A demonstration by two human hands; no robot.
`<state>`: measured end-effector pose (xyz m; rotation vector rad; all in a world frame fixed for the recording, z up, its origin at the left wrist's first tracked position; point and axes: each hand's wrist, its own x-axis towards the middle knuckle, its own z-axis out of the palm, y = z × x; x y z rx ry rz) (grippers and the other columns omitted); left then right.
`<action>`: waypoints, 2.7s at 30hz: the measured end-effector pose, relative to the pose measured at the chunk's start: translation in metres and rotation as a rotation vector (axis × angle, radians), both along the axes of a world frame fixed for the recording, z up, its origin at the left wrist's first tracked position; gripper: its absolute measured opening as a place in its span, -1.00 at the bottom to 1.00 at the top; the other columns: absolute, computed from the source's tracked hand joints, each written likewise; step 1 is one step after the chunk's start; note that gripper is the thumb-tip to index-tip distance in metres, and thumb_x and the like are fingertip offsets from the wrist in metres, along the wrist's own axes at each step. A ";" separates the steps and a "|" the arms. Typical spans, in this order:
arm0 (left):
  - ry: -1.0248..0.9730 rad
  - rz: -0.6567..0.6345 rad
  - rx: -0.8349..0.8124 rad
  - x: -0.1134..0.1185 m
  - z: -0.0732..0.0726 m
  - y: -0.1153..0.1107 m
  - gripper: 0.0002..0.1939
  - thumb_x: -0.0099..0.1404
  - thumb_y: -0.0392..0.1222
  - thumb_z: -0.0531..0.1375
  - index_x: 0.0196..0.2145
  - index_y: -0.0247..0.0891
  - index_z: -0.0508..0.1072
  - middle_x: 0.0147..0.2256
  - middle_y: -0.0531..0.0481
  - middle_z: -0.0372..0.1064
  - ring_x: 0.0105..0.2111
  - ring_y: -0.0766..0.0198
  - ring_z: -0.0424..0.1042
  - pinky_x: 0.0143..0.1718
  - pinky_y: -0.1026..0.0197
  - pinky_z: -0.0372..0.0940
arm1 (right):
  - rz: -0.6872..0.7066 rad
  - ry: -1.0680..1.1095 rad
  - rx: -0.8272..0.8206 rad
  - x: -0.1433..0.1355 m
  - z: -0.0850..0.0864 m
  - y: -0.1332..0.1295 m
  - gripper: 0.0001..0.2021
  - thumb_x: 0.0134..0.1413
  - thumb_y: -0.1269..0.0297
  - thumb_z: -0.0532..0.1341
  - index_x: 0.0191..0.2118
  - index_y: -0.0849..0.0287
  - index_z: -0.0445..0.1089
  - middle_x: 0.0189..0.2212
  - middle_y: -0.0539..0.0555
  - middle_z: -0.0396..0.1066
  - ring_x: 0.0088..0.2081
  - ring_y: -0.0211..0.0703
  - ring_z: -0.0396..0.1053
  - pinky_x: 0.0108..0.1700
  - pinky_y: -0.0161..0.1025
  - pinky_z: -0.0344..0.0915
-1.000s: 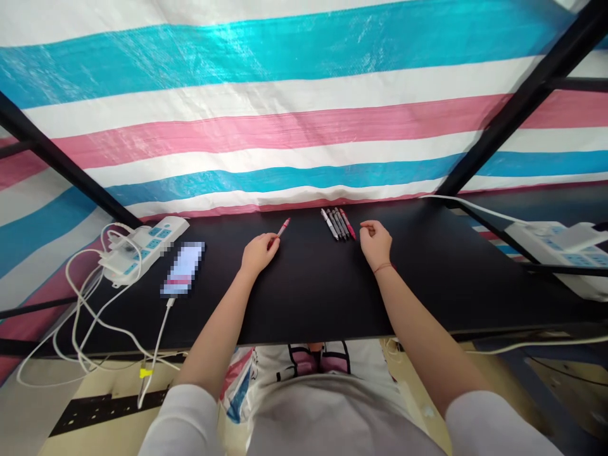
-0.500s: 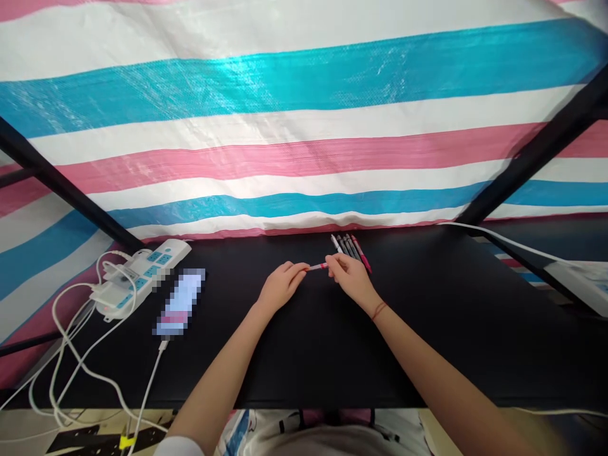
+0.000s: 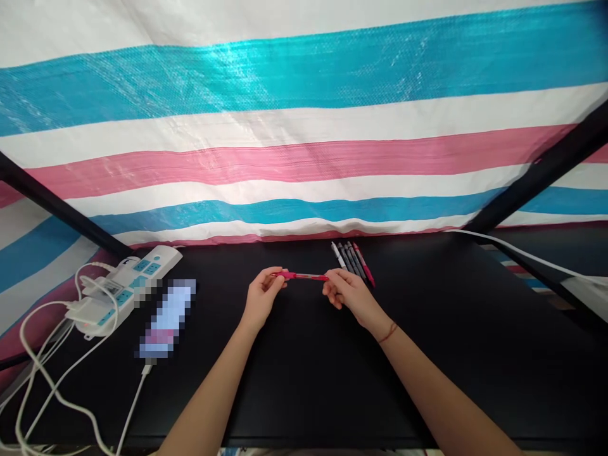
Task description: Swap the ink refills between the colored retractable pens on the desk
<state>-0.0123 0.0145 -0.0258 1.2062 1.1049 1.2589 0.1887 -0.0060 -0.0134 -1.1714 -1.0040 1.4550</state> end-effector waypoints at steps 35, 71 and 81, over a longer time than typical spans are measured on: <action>-0.339 0.165 -0.234 0.016 0.014 -0.018 -0.69 0.04 -0.07 0.34 -0.33 -0.30 0.41 -0.21 -0.13 0.51 -0.31 0.25 0.52 -0.12 0.11 0.39 | -0.037 -0.198 0.199 -0.007 -0.006 -0.011 -0.70 0.05 -0.01 0.16 -0.30 0.14 0.28 -0.51 -0.03 0.34 -0.61 -0.33 0.24 -0.62 -0.36 0.16; 0.585 -0.020 0.322 -0.001 0.023 -0.018 -0.77 0.27 -0.12 0.07 -0.28 -0.18 0.52 -0.49 0.03 0.36 -0.47 0.28 0.35 -0.39 0.27 0.22 | -0.048 -0.209 0.206 0.004 0.003 -0.010 -0.68 0.04 -0.03 0.18 -0.45 0.15 0.29 -0.61 -0.03 0.31 -0.64 -0.34 0.19 -0.61 -0.33 0.13; 0.612 0.009 0.332 -0.003 0.022 -0.017 -0.79 0.28 -0.16 0.08 -0.30 -0.18 0.52 -0.44 0.01 0.40 -0.44 0.26 0.38 -0.31 0.26 0.24 | 0.004 -0.212 0.195 0.007 0.000 -0.008 -0.67 0.07 -0.03 0.13 -0.43 0.16 0.30 -0.56 0.01 0.39 -0.62 -0.32 0.24 -0.61 -0.33 0.16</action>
